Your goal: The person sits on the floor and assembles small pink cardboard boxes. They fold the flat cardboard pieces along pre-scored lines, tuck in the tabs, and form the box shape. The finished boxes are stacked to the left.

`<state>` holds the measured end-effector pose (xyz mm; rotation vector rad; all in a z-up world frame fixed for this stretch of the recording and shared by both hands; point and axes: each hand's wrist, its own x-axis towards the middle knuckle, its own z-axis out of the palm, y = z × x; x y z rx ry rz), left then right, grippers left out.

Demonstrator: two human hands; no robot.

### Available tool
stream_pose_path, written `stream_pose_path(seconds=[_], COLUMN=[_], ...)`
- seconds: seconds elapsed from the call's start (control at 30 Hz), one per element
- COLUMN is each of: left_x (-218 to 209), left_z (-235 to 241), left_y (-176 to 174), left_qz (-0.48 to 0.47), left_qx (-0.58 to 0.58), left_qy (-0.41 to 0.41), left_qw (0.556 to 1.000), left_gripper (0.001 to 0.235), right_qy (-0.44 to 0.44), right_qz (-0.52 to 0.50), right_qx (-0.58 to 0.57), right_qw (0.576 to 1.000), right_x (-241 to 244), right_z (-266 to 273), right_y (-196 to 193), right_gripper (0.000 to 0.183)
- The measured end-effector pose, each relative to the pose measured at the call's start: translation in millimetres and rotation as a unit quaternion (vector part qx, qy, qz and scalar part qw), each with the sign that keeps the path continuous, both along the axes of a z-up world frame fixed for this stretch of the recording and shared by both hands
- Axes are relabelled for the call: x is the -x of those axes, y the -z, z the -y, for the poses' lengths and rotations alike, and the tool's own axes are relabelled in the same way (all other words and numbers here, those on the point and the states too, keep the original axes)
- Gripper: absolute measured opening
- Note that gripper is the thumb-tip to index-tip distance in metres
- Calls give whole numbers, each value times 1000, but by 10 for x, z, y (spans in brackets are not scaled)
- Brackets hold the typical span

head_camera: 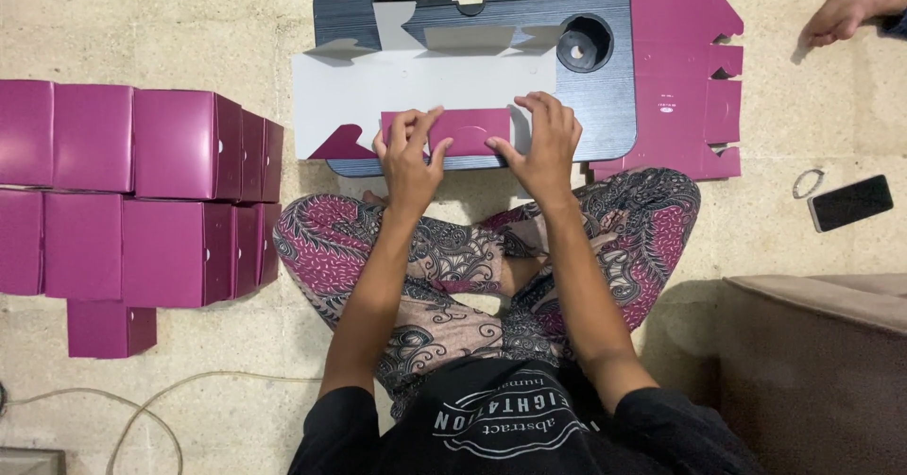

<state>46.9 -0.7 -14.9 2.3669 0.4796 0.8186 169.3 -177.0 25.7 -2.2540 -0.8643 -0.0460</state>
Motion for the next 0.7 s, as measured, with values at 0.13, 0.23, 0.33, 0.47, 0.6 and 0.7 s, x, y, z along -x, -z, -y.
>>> stream_pose_path(seconds=[0.13,0.23,0.33,0.47,0.6,0.7], left_x=[-28,-40,-21,55,182,189], left_z=[1,-14,-40,-131,-86,92], left_y=[90,133,236,252,43,-62], left_qz=[2,-15,-18,-7,-1,19], left_qx=[-26,-41,-47,-61,-88,-101], left_qy=[-12,5,11,19,29,33], left_qw=[1000,999,999,998,996,994], left_gripper=[32,15,18,21,24,23], right_qy=[5,4,-5,-123,-227,-225], right_qz=[4,-5,-12,-48,-11,84], right_qx=[14,31,33,32,187,207], right_qw=[1000,1000,999,991,956,948], right_x=[-9,-32,-50,-121,-59,-40], right_z=[-12,-22,40,331,626,789], right_y=[44,19,-10,-76,-345,-175], right_gripper=[65,62,59,68,95,82])
